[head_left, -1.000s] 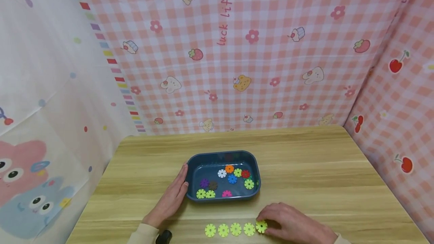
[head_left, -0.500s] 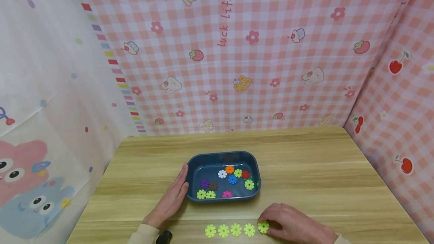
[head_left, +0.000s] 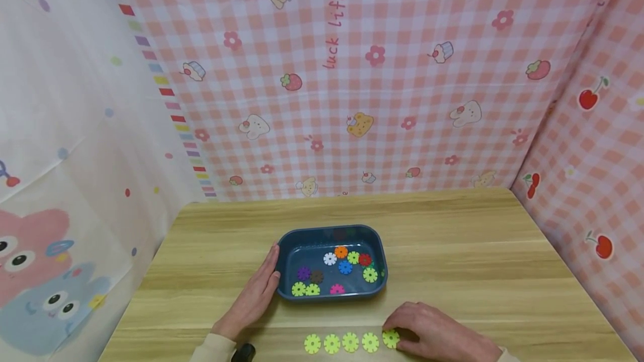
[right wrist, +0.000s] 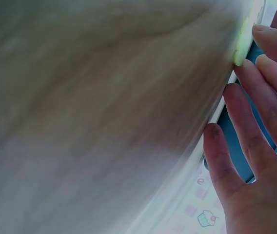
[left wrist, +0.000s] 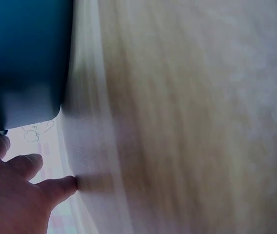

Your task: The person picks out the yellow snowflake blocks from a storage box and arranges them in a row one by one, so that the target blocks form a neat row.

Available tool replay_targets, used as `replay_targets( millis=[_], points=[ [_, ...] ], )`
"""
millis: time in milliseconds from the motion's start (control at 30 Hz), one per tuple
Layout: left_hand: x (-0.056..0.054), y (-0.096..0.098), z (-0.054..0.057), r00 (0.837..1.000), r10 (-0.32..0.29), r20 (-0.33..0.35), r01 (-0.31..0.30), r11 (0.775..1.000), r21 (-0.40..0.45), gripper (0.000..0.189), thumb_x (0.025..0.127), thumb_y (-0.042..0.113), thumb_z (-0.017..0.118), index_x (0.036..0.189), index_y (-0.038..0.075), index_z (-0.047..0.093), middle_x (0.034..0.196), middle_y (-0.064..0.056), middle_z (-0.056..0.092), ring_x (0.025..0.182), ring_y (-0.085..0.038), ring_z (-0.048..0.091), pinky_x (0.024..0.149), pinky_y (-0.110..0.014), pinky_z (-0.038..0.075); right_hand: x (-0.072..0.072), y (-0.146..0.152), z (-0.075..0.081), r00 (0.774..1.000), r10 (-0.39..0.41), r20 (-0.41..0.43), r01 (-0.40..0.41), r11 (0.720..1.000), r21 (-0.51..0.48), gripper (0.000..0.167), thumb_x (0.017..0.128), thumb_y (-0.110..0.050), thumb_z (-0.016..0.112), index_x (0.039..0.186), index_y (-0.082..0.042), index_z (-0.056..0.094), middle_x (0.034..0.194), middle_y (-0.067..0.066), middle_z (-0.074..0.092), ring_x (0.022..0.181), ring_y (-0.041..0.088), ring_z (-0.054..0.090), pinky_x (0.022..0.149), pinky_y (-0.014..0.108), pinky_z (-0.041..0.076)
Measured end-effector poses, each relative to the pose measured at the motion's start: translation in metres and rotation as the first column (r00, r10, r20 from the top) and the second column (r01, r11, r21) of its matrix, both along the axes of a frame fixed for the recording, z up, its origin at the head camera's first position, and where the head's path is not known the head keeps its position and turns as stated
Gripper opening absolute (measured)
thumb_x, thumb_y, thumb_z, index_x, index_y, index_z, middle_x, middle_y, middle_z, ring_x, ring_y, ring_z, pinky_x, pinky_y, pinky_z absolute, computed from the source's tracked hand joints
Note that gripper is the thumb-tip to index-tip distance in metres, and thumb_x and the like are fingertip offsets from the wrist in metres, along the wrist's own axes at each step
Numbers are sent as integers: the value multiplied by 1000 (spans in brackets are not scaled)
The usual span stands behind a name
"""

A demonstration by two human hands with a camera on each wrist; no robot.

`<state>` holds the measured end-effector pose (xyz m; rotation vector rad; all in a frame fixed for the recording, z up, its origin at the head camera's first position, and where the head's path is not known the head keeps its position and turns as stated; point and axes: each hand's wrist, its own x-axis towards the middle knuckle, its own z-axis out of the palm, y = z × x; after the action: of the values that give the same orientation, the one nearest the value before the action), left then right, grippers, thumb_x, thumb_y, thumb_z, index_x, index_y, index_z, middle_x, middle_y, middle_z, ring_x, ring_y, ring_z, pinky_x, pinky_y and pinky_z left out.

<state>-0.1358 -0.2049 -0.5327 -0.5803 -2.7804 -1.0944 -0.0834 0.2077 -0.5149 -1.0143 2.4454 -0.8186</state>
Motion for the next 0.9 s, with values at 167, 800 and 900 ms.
replay_targets(
  millis=[167,800,900],
  points=[
    [1,-1,0,1000,3,-2,-3,1000,5,56,112,13,43,163,-1,24,169,-19,24,154,-32,25,122,-43,20,1,0,2,1000,-17,17,17,1000,-1,27,102,-42,66,127,-35,69,120,-23,64,103,1,56,99,35,54],
    [2,-1,1,1000,-18,12,18,999,34,56,113,17,41,162,-2,23,169,-21,22,154,-34,24,118,-14,7,-6,-20,48,951,-89,-296,15,970,-242,17,100,-19,71,115,-21,77,114,-12,73,103,8,68,87,34,60],
    [2,-1,1,1000,-14,13,14,999,33,56,113,17,41,162,-2,24,169,-20,22,154,-34,24,121,-20,11,-11,-26,53,927,-88,-365,-29,952,-303,17,98,-16,73,114,-22,77,112,-10,74,101,8,69,85,33,61]
  ],
)
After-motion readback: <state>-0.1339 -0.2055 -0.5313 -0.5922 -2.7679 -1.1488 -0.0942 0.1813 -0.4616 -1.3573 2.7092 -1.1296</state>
